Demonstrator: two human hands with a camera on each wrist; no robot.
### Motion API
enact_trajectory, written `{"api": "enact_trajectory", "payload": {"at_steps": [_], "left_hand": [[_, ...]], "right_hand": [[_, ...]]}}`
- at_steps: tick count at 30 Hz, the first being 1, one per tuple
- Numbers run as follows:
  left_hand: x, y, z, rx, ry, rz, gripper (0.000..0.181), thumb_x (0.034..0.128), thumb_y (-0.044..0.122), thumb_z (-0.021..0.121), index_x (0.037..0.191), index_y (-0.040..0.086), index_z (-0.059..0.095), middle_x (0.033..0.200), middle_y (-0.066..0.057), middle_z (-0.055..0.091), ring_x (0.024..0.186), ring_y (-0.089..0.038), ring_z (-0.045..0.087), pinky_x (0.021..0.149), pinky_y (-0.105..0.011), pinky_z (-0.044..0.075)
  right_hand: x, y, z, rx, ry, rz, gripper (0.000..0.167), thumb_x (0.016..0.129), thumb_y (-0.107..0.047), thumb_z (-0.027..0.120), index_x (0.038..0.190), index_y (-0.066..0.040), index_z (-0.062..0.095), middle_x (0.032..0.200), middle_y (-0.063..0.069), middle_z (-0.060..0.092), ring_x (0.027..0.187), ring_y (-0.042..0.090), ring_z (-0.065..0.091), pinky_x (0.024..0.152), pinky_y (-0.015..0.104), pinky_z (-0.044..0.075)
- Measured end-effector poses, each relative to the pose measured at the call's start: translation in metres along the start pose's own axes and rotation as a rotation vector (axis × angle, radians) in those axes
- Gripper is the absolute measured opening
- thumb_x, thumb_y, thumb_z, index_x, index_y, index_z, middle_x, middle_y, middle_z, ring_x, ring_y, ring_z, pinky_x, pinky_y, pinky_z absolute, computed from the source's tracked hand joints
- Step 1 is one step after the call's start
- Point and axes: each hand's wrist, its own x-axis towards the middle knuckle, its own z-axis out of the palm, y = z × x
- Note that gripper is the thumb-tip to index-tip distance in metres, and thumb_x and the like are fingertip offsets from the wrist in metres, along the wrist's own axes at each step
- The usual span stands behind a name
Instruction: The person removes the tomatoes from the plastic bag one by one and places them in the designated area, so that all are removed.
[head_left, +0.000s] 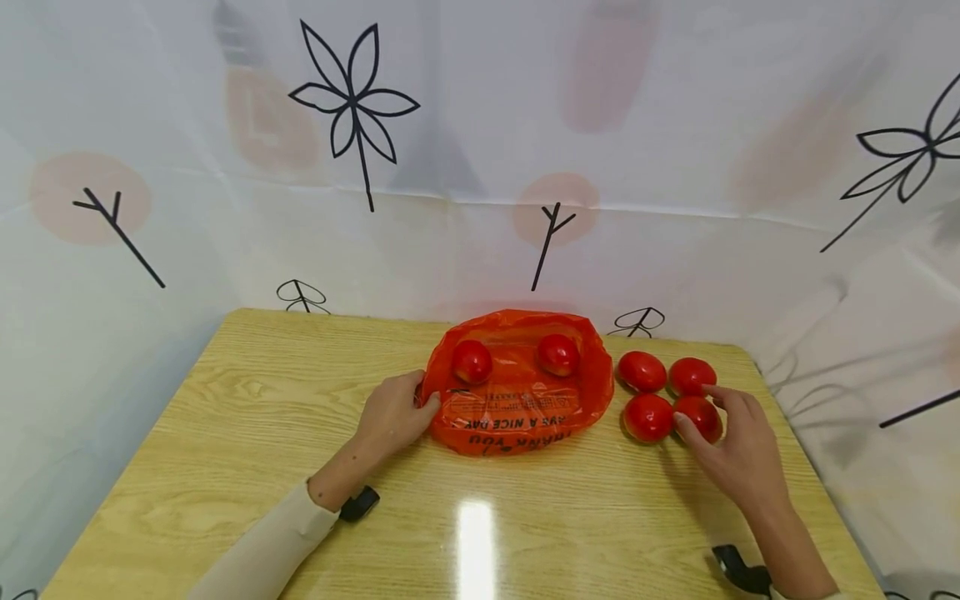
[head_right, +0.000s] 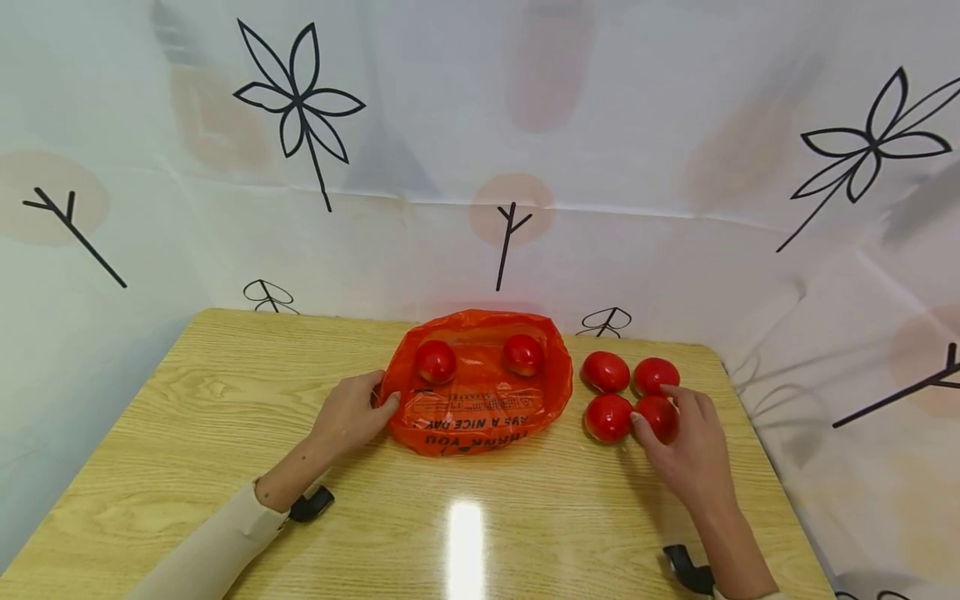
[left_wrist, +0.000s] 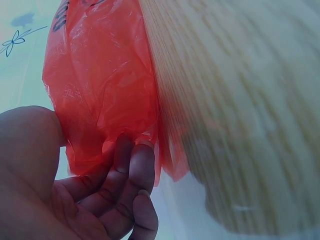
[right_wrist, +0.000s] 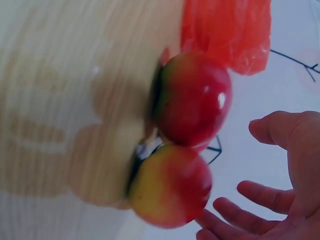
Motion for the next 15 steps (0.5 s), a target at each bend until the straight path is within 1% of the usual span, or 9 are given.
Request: {"api": "enact_trajectory", "payload": {"at_steps": [4,7,11,15], "left_hand": [[0.001,0.0,0.0,0.005,-0.004,-0.002,0.011,0.0956,0.022,0.066,0.089,0.013,0.065,0.068,0.003,0.057,0.06,-0.016,0.052,0.054,-0.03,0.043],[0.001,-0.001,0.0,0.009,-0.008,-0.004,0.011,0.0957,0.022,0.066,0.089,0.013,0.065,0.068,0.003,0.056,0.059,-0.015,0.051,0.053,-0.03,0.042],[0.001,-0.001,0.001,0.007,-0.012,-0.005,0.011,0.0959,0.022,0.066,0.09,0.013,0.066,0.068,0.003,0.057,0.059,-0.015,0.052,0.053,-0.03,0.043],[0.001,-0.001,0.001,0.008,-0.013,-0.001,0.011,0.0957,0.022,0.066,0.091,0.012,0.066,0.069,0.003,0.058,0.06,-0.015,0.052,0.053,-0.03,0.044]], "right_hand": [[0.002,-0.011,-0.003,0.009,0.012,-0.017,0.057,0.093,-0.02,0.079,0.137,0.007,0.054,0.135,0.032,0.052,0.121,0.051,0.048,0.094,0.073,0.044],[0.004,-0.019,-0.004,0.039,0.019,-0.028,0.055,0.092,-0.017,0.079,0.136,0.006,0.055,0.137,0.031,0.052,0.122,0.052,0.048,0.094,0.074,0.044],[0.005,-0.028,-0.004,0.07,0.014,-0.036,0.052,0.092,-0.016,0.078,0.136,0.003,0.057,0.138,0.03,0.051,0.122,0.053,0.049,0.092,0.075,0.045],[0.006,-0.036,-0.002,0.079,0.013,-0.058,0.052,0.092,-0.014,0.079,0.136,0.002,0.058,0.136,0.028,0.053,0.12,0.051,0.05,0.09,0.074,0.047]]}}
